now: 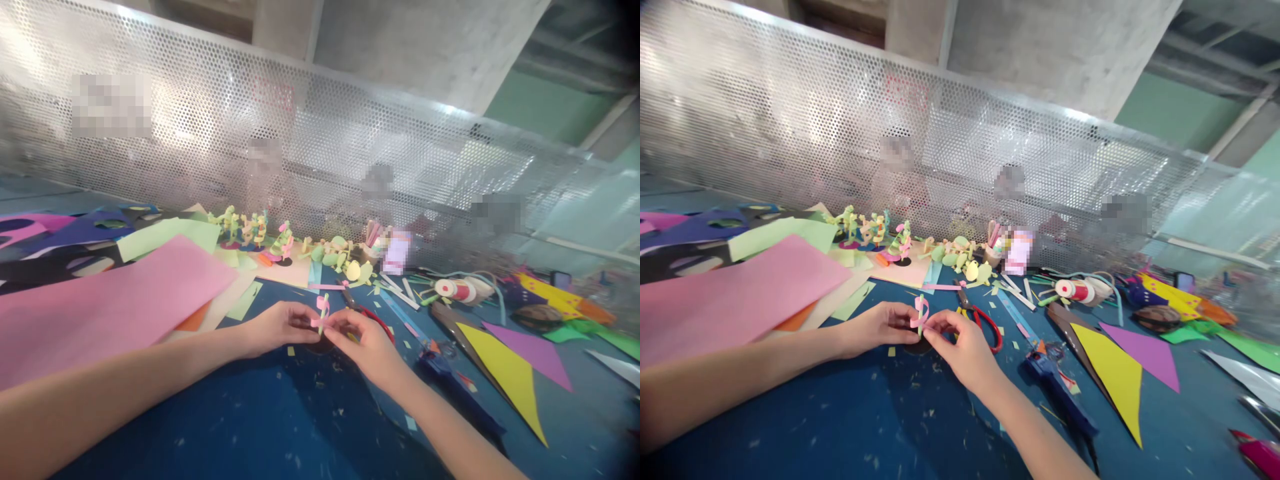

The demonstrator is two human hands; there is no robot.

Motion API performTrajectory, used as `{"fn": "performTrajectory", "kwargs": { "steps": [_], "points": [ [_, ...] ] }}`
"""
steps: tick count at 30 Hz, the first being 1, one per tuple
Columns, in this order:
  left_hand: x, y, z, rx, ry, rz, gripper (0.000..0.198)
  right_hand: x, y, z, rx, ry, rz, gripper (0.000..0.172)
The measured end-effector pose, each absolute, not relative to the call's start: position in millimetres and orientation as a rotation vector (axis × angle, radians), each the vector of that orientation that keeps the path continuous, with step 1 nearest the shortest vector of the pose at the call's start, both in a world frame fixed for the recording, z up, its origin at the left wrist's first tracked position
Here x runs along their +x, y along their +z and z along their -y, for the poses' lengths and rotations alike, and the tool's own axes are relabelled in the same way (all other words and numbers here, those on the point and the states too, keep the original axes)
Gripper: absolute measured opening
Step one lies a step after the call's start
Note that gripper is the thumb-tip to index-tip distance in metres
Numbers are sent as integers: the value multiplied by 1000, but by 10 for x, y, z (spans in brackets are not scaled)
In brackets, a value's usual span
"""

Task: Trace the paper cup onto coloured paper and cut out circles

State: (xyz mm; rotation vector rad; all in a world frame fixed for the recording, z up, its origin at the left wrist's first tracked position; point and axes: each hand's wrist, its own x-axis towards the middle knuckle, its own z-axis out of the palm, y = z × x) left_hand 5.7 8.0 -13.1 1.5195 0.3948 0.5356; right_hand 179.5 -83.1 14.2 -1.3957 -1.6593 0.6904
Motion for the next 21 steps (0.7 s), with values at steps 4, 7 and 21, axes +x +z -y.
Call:
{"fn": "performTrajectory", "kwargs": {
  "steps": [4, 7, 21],
  "points": [
    [58, -136, -84, 1543, 514, -396, 21, 1783, 121, 839, -1374, 732, 1648, 13],
    [52, -130, -85, 1552, 509, -394, 20, 1771, 115, 845, -1340, 802, 1611, 13],
    [31, -55, -42, 1381, 584, -386, 33, 1763, 113, 824, -1415, 765, 1360, 21]
  ]
}}
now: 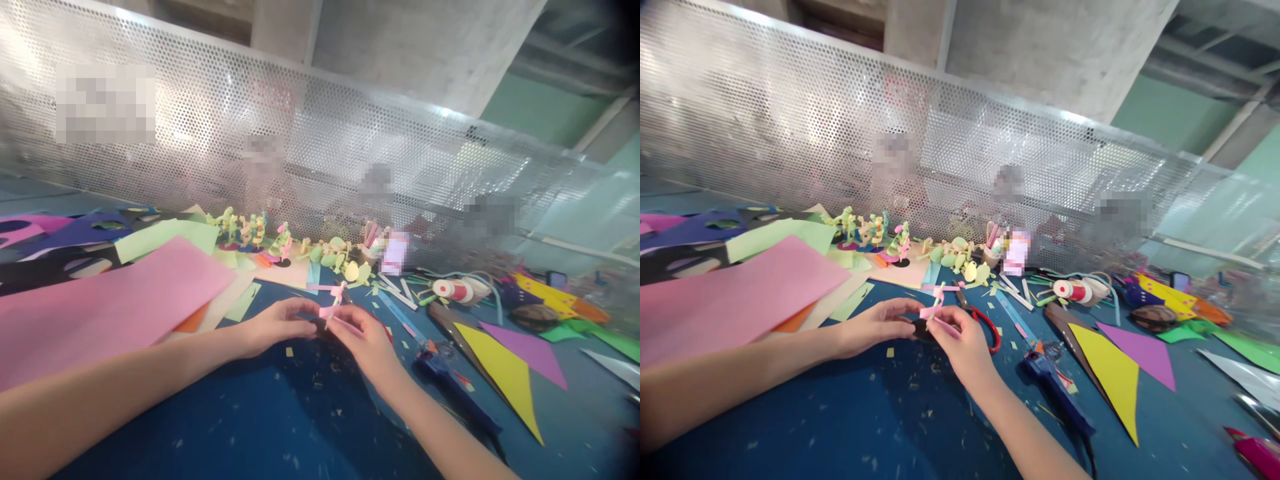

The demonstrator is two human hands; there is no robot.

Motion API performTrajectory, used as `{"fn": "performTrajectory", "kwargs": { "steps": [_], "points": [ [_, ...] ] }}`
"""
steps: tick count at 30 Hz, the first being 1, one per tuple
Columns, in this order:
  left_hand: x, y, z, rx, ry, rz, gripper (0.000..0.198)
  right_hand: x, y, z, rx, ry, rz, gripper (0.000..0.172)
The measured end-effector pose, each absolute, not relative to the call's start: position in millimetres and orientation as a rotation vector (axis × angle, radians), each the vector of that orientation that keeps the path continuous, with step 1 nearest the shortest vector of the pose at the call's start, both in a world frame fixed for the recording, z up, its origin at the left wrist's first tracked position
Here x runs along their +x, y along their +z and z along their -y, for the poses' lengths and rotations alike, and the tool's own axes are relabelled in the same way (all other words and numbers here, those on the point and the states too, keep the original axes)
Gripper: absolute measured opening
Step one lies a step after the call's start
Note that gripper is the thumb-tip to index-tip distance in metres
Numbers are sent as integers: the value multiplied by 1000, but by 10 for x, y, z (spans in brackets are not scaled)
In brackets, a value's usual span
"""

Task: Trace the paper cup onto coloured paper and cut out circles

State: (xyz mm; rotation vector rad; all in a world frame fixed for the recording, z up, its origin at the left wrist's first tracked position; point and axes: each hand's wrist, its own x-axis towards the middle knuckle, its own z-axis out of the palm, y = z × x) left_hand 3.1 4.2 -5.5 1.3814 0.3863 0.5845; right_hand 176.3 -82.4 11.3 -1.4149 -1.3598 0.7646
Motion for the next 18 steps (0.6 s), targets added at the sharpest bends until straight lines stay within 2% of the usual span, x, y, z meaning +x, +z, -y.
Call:
{"fn": "performTrajectory", "kwargs": {
  "steps": [4, 8, 13, 18],
  "points": [
    [26, -24, -17, 1265, 543, -364, 36, 1787, 122, 817, -1442, 741, 1273, 30],
    [37, -26, -12, 1290, 523, -397, 39, 1767, 126, 824, -1423, 768, 1260, 32],
    [44, -5, -11, 1285, 520, -393, 30, 1729, 125, 842, -1408, 760, 1295, 24],
    [44, -15, -20, 1256, 532, -410, 29, 1724, 123, 838, -1395, 732, 1328, 17]
  ]
}}
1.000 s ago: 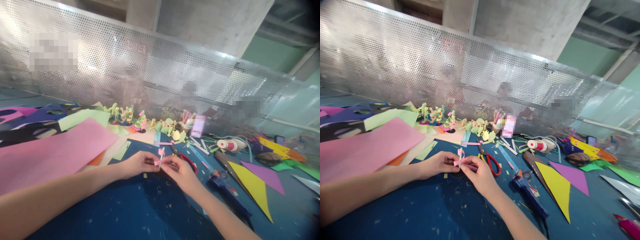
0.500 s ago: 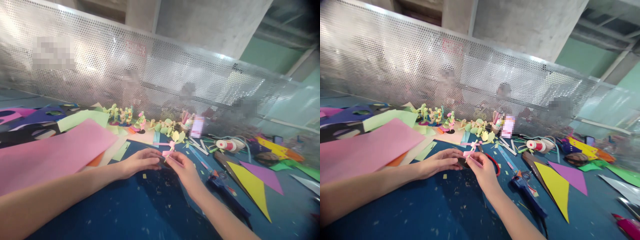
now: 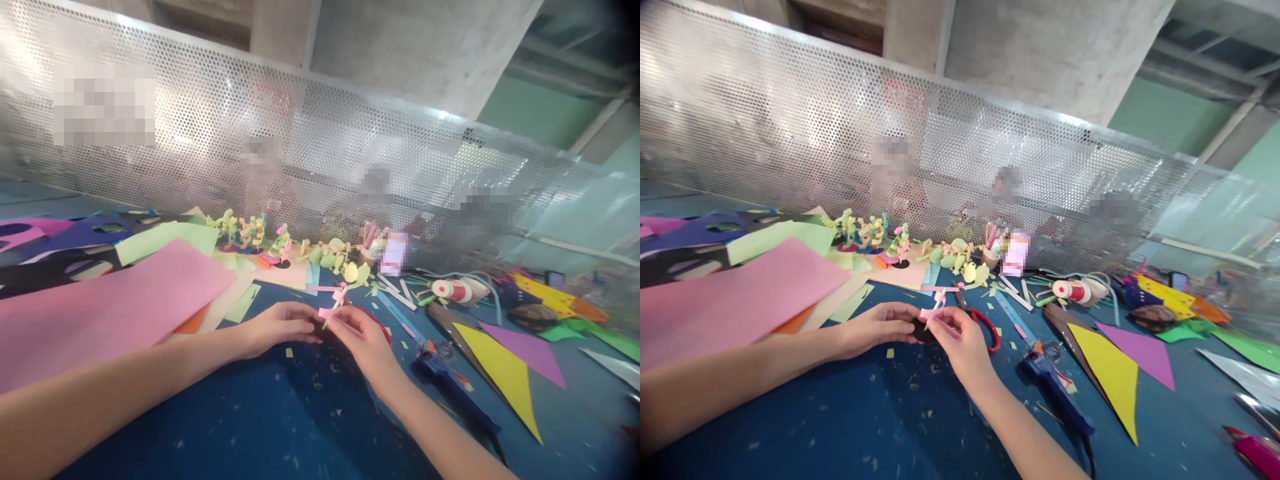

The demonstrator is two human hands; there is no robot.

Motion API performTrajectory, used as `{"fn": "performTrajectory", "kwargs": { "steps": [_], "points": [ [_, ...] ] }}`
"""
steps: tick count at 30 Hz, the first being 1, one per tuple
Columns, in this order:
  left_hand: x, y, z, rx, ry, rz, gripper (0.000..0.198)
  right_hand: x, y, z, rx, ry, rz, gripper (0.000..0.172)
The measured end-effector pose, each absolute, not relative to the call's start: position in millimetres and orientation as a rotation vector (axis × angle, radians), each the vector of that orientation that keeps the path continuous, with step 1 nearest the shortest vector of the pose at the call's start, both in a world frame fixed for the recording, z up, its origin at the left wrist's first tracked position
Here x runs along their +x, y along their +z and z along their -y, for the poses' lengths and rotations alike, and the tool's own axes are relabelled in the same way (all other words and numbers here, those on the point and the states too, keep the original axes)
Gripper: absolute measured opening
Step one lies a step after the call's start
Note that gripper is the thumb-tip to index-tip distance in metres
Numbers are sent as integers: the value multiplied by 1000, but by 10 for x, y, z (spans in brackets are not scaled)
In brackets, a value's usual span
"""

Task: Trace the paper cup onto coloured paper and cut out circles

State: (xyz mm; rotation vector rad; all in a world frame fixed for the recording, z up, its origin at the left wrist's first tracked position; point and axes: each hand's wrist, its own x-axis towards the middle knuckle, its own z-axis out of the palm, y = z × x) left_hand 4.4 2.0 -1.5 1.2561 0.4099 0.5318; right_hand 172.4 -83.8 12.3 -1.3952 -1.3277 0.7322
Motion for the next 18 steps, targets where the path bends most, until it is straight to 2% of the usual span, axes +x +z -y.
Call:
{"fn": "performTrajectory", "kwargs": {
  "steps": [10, 15, 18],
  "points": [
    [41, -12, -13, 1339, 509, -371, 29, 1740, 129, 854, -1419, 692, 1400, 18],
    [42, -26, 8, 1483, 614, -469, 35, 1734, 112, 846, -1434, 728, 1403, 26],
    [56, -45, 1, 1467, 675, -449, 31, 1707, 122, 850, -1443, 771, 1433, 26]
  ]
}}
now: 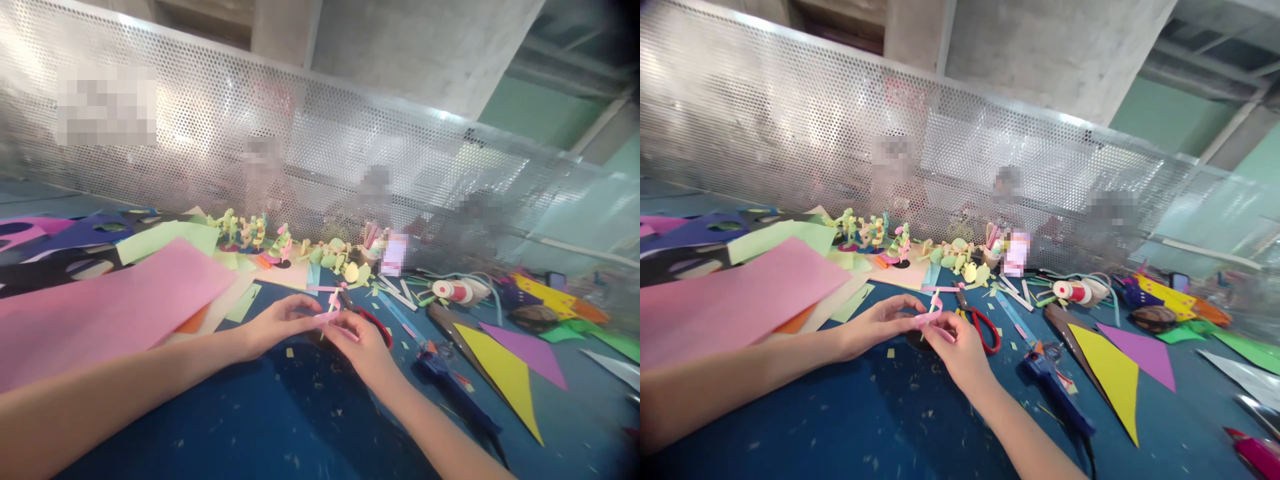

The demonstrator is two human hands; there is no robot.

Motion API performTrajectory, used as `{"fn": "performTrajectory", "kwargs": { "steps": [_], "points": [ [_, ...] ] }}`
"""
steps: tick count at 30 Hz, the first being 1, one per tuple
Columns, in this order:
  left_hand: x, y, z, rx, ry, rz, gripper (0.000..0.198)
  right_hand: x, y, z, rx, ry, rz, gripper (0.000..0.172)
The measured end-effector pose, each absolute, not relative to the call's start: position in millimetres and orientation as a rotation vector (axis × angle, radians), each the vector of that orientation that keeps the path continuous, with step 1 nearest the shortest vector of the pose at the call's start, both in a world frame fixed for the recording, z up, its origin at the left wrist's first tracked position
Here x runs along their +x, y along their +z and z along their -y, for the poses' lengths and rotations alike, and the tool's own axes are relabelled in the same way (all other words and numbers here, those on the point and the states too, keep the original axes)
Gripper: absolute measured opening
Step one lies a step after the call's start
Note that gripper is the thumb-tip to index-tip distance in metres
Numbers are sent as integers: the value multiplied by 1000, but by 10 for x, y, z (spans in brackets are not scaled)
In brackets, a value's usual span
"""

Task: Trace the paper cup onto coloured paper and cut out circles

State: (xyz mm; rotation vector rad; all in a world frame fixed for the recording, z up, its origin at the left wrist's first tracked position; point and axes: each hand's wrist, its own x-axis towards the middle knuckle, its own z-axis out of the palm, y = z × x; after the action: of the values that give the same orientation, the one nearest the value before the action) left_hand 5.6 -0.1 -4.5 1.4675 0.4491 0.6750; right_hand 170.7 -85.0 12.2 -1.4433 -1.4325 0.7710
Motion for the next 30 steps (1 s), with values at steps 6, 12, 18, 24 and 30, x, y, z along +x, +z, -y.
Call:
{"fn": "performTrajectory", "kwargs": {
  "steps": [6, 12, 18, 24, 30],
  "points": [
    [66, -12, 39, 1426, 691, -368, 20, 1659, 129, 865, -1489, 824, 1502, 23],
    [53, 21, 47, 1495, 712, -377, 18, 1659, 123, 890, -1506, 874, 1529, 24],
    [66, 11, 14, 1508, 719, -403, 19, 1629, 158, 894, -1513, 875, 1483, 21],
    [80, -8, 34, 1328, 763, -402, 20, 1683, 111, 842, -1449, 883, 1319, 23],
    [74, -55, 54, 1436, 706, -338, 30, 1744, 87, 820, -1404, 840, 1214, 23]
  ]
}}
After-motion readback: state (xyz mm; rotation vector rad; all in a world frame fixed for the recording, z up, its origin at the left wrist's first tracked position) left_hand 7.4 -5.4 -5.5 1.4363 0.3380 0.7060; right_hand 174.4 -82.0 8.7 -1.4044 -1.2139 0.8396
